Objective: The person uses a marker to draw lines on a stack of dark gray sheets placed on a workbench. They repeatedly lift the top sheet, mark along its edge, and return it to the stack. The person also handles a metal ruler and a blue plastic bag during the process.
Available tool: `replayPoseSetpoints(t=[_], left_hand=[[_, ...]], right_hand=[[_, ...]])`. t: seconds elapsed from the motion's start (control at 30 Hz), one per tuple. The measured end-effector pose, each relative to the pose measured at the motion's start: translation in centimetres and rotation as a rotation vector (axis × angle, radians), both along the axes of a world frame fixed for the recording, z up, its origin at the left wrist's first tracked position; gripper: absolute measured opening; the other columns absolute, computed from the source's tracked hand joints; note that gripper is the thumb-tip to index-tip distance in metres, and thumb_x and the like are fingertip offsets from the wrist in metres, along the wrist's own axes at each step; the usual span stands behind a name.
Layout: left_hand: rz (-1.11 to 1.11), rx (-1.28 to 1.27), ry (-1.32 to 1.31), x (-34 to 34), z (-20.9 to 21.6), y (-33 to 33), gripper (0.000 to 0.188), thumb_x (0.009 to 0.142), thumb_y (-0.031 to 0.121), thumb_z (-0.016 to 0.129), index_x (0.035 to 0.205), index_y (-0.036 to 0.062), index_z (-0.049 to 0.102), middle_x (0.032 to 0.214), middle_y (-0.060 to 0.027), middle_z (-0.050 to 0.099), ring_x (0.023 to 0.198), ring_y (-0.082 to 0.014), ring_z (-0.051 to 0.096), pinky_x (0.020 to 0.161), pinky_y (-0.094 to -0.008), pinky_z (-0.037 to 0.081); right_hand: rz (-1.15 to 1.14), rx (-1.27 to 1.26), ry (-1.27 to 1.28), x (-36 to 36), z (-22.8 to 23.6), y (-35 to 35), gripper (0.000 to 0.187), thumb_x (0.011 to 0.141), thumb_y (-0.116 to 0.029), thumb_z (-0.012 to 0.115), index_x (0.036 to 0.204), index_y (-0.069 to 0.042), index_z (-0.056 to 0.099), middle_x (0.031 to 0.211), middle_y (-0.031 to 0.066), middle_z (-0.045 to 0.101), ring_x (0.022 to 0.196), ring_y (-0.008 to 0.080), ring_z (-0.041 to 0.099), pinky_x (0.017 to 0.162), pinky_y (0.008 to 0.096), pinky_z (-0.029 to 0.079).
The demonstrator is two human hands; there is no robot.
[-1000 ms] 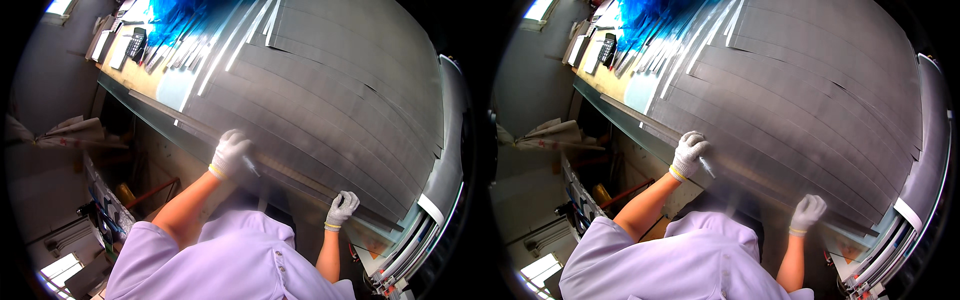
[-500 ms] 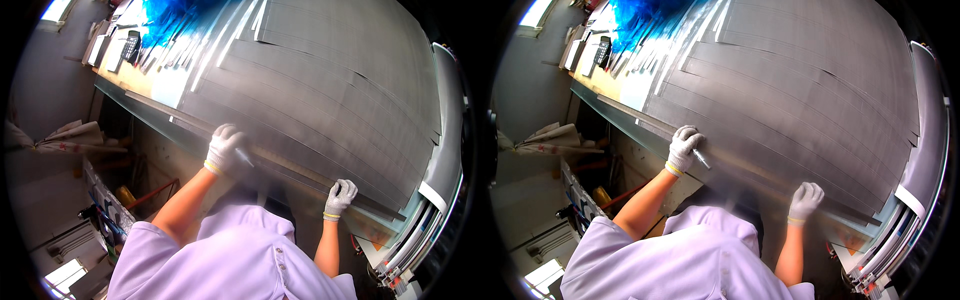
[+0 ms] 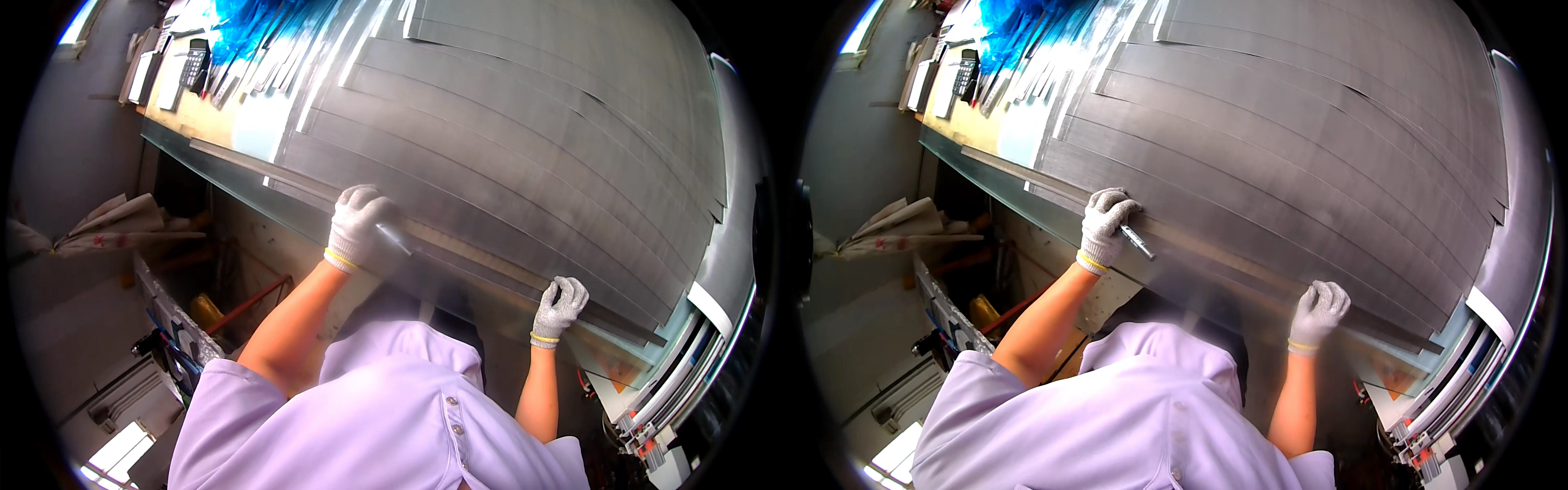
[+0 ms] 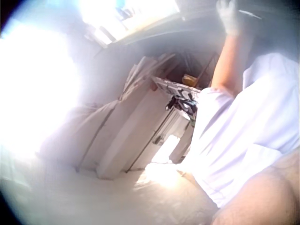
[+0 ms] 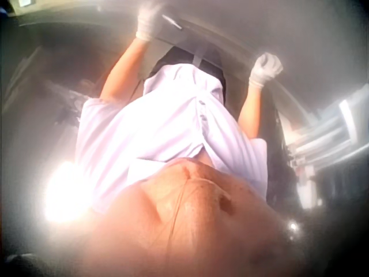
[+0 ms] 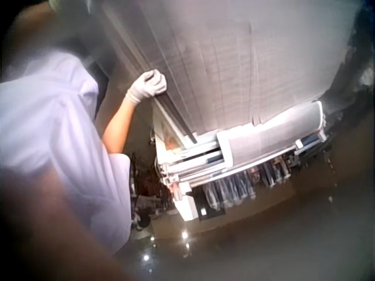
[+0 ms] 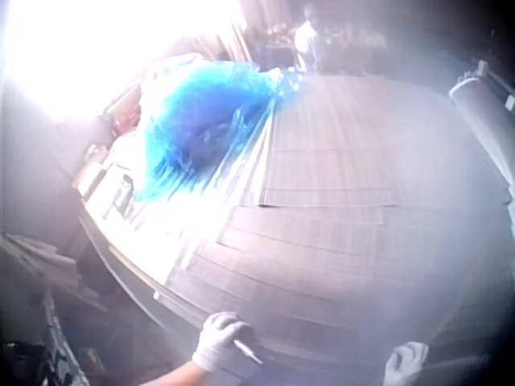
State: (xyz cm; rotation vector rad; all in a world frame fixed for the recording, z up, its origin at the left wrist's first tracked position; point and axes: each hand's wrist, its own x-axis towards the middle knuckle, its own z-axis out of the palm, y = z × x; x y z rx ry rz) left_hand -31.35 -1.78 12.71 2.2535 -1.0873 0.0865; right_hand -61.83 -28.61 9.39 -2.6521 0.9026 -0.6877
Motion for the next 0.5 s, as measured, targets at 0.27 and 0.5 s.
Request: replayPoseSetpoints(t=[0.27, 0.5], left_hand=[[-0.004, 0.016, -0.02, -0.3, -1.8, 0.0, 0.026, 0.072, -0.003, 0.067, 0.096, 0.0035, 0.072, 0.102, -0.0142, 0.068, 0.102, -0.0347, 0.063, 0.088, -0.0435, 0.05], [-0.027, -0.147, 0.04, -0.2, -5.2, 1.7, 0.029, 0.077, -0.012, 0.069, 0.104, -0.0013, 0.069, 0.106, -0.0161, 0.065, 0.104, -0.0328, 0.063, 0.088, -0.0412, 0.052]], right_hand=[[-0.057, -0.053, 0.009, 0.2, 0.4, -0.6, 0.015, 0.078, -0.008, 0.071, 0.092, -0.011, 0.064, 0.096, 0.0104, 0.06, 0.094, 0.0328, 0.058, 0.082, 0.0469, 0.046], [-0.063, -0.014, 0.038, -0.3, 0.5, -1.3, 0.016, 0.079, -0.019, 0.068, 0.092, -0.013, 0.06, 0.1, 0.0079, 0.057, 0.099, 0.03, 0.055, 0.091, 0.0463, 0.044]])
